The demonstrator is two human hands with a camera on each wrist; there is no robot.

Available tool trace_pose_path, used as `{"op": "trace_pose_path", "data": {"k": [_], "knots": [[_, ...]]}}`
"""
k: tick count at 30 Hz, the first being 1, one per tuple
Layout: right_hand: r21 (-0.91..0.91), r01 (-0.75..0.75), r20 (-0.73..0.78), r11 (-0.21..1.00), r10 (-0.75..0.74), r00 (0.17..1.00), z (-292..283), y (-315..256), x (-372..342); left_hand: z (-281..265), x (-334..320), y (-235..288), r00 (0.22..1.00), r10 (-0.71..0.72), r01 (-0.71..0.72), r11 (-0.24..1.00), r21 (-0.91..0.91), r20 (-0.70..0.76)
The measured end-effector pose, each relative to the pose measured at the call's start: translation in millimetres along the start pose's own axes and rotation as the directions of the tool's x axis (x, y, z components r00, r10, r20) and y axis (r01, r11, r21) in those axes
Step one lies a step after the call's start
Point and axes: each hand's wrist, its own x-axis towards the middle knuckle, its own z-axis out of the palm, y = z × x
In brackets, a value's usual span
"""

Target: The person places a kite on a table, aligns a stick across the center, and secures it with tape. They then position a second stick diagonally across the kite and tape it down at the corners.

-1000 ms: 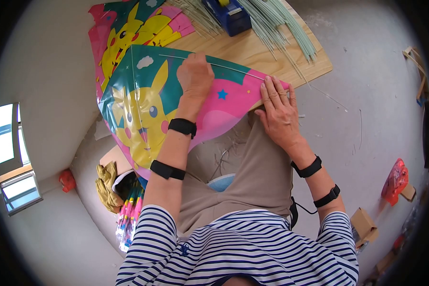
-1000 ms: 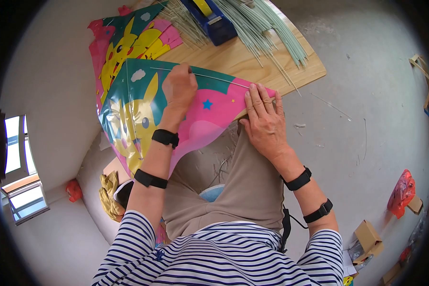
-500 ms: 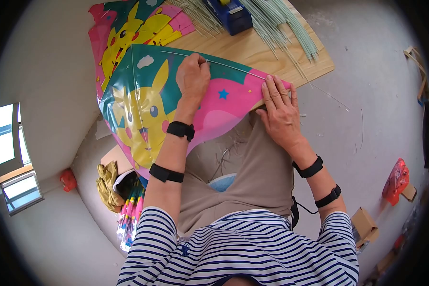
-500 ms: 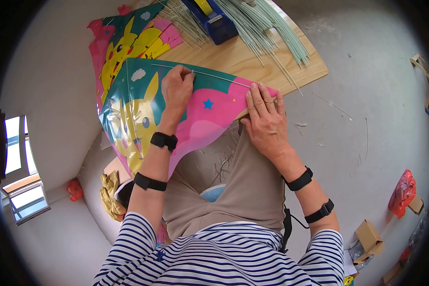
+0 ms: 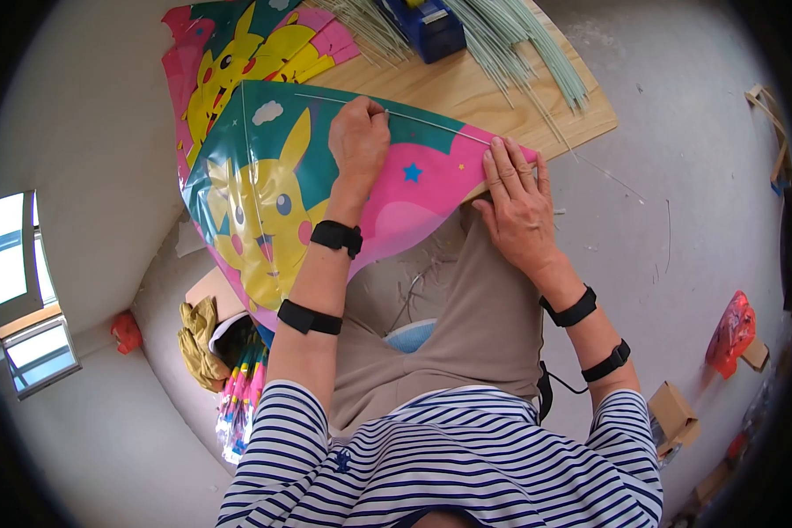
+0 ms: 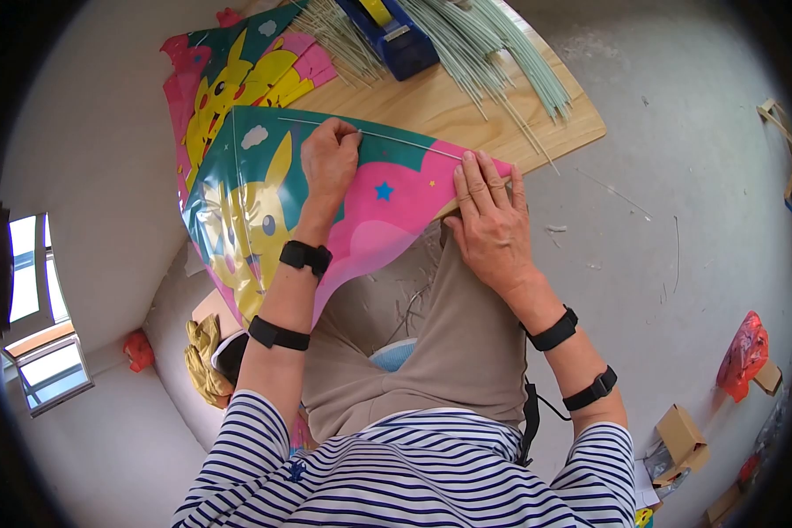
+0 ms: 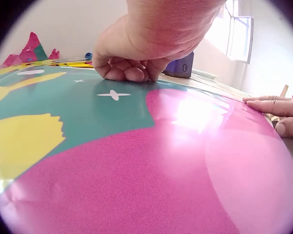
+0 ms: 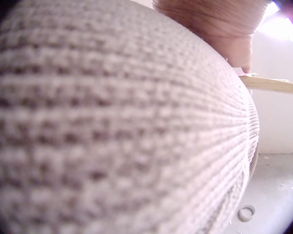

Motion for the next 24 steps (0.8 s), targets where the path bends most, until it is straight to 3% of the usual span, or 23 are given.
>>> {"op": "trace_pose_path", "data": {"k": [10, 16, 19, 22, 24], "knots": [[0.014, -0.010, -0.014, 1.000, 0.010, 1.000, 0.6, 0.7, -0.3, 1.5, -1.0, -0.9, 0.999, 0.033, -0.033, 0.999, 0.012, -0.017], [0.147, -0.041, -0.132, 0.988, 0.061, 0.989, -5.0, 6.4, -5.5, 1.7, -1.4, -0.7, 0.998, 0.049, -0.048, 0.999, 0.018, -0.032], [0.159, -0.080, -0.314, 0.984, 0.128, 0.941, -5.3, 21.1, -12.3, 1.7, -1.8, -0.8, 0.998, 0.046, -0.046, 0.999, 0.020, -0.030], [0.344, -0.191, -0.375, 0.919, 0.321, 0.870, -10.2, 31.3, -10.0, 1.0, -2.2, 0.1, 0.999, 0.027, -0.027, 1.000, 0.014, -0.020], [0.373, -0.203, -0.358, 0.905, 0.343, 0.869, -14.0, 34.5, -4.3, 0.6, -1.9, 1.6, 1.000, 0.016, -0.015, 1.000, 0.015, -0.014]]}}
